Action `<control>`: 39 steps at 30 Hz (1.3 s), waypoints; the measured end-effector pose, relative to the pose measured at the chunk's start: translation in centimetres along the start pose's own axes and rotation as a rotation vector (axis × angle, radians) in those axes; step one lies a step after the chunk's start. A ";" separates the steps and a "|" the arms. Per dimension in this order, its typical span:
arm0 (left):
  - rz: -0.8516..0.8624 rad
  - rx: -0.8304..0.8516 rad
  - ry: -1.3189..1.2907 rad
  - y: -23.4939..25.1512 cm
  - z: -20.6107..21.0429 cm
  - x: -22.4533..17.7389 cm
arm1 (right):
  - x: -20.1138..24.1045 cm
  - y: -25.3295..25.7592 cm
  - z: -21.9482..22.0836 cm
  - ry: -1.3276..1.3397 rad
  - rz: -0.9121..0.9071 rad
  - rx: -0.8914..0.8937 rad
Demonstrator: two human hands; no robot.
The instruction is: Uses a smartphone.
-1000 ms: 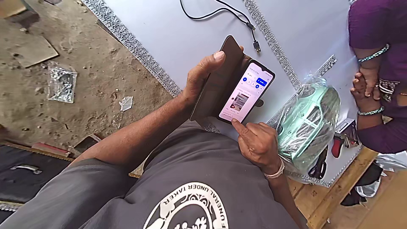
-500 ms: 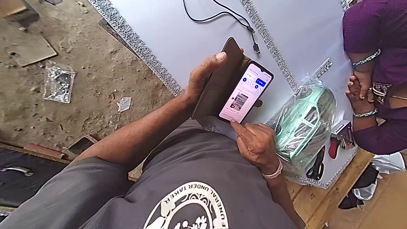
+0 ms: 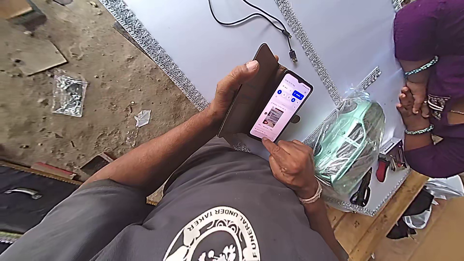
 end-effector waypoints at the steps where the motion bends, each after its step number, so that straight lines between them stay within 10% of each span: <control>1: 0.002 -0.004 0.004 0.0 0.0 0.0 | 0.0 0.0 0.0 0.002 -0.001 -0.001; 39: 0.004 0.012 -0.012 0.0 0.3 -0.1 | 0.2 -0.2 -0.2 0.011 0.016 -0.058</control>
Point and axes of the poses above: each hand's wrist, its own y-axis towards the middle knuckle, its own z-axis out of the palm, x = y × z, the point moved 2 cm from there along y, towards the middle knuckle, and after that the axes turned 9 degrees about y, right-handed, at the moved point
